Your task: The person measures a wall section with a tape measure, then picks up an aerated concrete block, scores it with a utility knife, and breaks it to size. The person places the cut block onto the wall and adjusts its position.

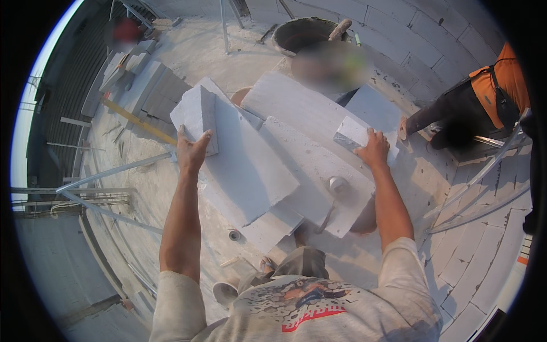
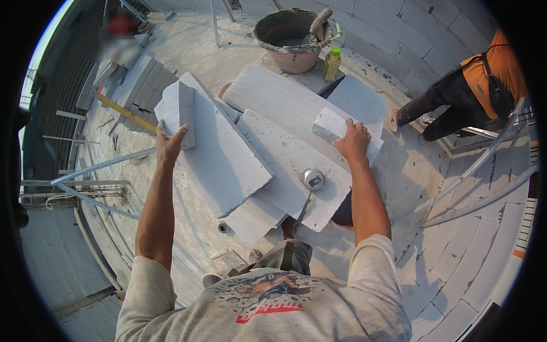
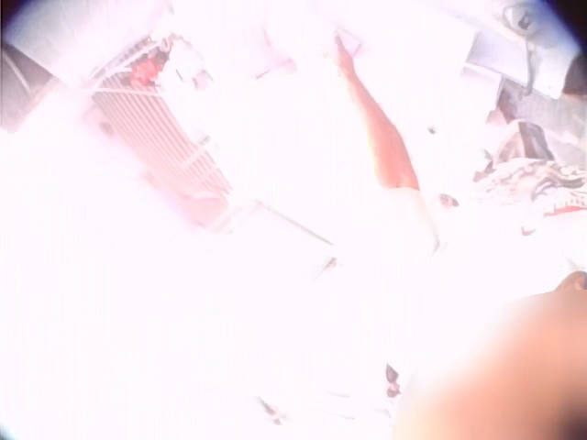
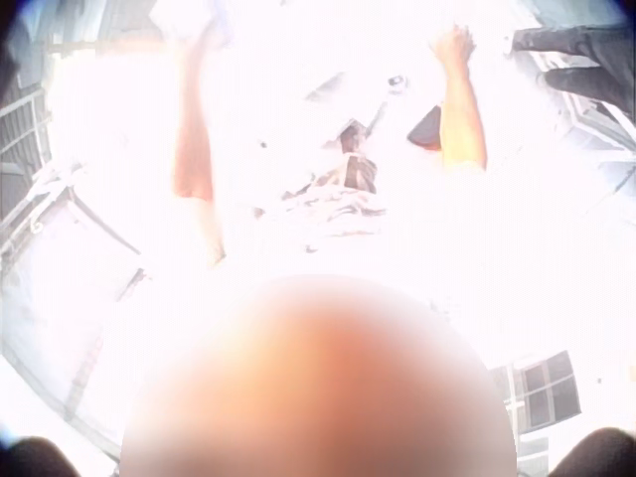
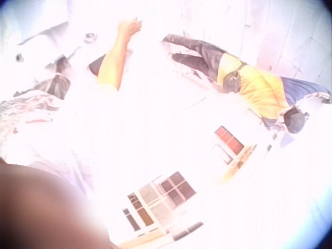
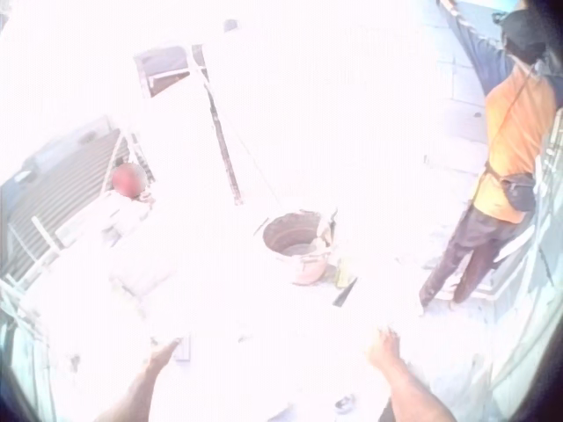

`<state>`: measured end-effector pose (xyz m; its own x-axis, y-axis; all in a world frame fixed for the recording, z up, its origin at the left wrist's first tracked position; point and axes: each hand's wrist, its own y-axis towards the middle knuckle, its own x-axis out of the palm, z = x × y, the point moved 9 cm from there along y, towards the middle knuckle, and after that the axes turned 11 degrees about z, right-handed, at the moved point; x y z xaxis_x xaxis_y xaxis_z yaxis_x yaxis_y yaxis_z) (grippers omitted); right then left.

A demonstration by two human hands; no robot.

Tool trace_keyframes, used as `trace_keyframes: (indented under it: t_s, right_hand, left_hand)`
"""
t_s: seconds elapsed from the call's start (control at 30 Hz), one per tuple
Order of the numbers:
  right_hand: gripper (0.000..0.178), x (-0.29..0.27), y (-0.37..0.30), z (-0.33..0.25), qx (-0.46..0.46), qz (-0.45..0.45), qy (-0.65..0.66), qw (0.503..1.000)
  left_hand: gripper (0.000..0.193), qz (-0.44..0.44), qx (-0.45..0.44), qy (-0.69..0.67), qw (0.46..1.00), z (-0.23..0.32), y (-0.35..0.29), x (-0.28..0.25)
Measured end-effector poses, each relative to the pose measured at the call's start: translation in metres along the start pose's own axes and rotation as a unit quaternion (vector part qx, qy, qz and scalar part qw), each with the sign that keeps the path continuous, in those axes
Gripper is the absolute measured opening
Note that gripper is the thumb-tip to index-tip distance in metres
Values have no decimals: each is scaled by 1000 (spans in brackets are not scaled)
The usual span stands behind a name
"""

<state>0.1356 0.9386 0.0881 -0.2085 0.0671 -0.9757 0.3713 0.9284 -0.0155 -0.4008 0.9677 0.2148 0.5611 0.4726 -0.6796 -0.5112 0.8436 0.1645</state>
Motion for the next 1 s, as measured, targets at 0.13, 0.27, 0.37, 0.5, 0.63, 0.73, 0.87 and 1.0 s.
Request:
trace_keyframes:
  t_s: [0.13, 0.27, 0.37, 0.5, 0.63, 0.73, 0.87, 1.0]
  right_hand:
    - [79, -9, -14, 8, -40, 84, 20, 995]
    - [73, -52, -66, -14, -94, 148, 244, 954]
    - [76, -46, -128, -49, -157, 72, 277, 945]
    - [84, -30, -169, -66, -215, 24, 218, 952]
    - [74, -17, -169, -58, -207, 11, 153, 966]
    - [69, -11, -169, -57, -214, -5, 122, 969]
    - [68, -24, -169, -59, -212, 69, 215, 951]
    - [73, -23, -171, -62, -217, 92, 218, 947]
  left_hand:
    - [91, -17, -27, -105, 994, 17, -4, 2]
    - [93, -54, 41, -117, 991, 78, -23, 39]
    - [91, -115, 11, -60, 991, 116, -40, 101]
    - [92, -112, 46, 91, 988, 154, -76, 173]
    - [84, -148, 125, 91, 977, 171, -125, 213]
    - [77, -169, 128, 40, 976, 163, -129, 197]
    - [68, -171, 114, -61, 977, 131, -117, 123]
    - [64, -142, 123, -82, 979, 83, -117, 37]
